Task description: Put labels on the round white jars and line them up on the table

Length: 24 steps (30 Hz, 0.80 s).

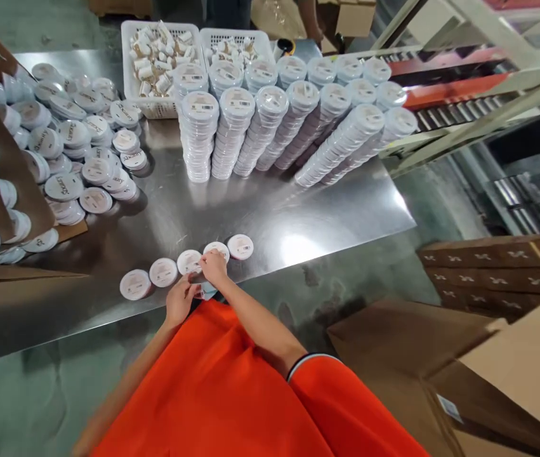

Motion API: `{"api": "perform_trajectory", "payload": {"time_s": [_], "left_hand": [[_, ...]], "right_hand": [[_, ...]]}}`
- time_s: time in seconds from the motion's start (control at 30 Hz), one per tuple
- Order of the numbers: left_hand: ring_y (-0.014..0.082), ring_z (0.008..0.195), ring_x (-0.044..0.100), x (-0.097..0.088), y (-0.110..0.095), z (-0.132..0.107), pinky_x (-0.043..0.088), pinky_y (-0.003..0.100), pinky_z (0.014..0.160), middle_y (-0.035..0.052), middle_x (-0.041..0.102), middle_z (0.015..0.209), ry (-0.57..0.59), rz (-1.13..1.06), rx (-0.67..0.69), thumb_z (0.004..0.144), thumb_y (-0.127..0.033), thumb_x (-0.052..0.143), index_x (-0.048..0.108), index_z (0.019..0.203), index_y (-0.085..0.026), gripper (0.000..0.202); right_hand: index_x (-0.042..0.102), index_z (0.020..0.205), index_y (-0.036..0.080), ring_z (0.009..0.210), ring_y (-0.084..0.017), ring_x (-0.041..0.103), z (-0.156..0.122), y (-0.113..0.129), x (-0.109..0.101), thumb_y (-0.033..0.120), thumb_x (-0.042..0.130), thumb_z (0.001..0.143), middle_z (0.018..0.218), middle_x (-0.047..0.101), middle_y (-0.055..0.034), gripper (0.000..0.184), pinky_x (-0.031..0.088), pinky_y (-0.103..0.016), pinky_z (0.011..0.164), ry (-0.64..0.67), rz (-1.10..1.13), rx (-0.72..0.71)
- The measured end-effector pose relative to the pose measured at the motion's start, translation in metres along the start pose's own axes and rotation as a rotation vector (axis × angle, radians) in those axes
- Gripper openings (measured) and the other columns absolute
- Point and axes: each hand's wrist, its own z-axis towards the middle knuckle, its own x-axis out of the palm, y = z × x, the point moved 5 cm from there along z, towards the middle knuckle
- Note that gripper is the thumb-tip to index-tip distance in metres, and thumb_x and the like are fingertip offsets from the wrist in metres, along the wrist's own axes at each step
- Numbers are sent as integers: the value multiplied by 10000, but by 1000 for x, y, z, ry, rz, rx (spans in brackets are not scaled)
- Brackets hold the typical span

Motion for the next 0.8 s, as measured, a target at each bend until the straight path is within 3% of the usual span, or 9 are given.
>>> {"api": "perform_trajectory", "payload": {"time_s": [0.17,0.47,0.8], "left_hand": [[318,1379,522,8,2,1,479,452,1099,154,634,1395,31,179,34,916,-181,523,530,638,-219,280],[275,1383,523,11,7,2,457,500,1121,116,642,1394,46,212,17,908,-187,504,577,677,-225,245],[285,1366,539,12,3,1,453,499,1105,128,637,1392,23,279,4,927,-189,498,613,695,-216,261]], "right_hand": [[759,996,163,1130,-254,542,1,7,7,254,511,975,1212,638,-129,265,427,-358,943,49,-94,28],[706,1130,131,1175,-277,531,0,14,9,236,401,1014,1278,599,-154,343,420,-358,953,8,-205,18],[713,1082,137,1132,-268,558,1,15,8,243,453,999,1256,600,-158,293,439,-362,934,0,-245,-3]]}}
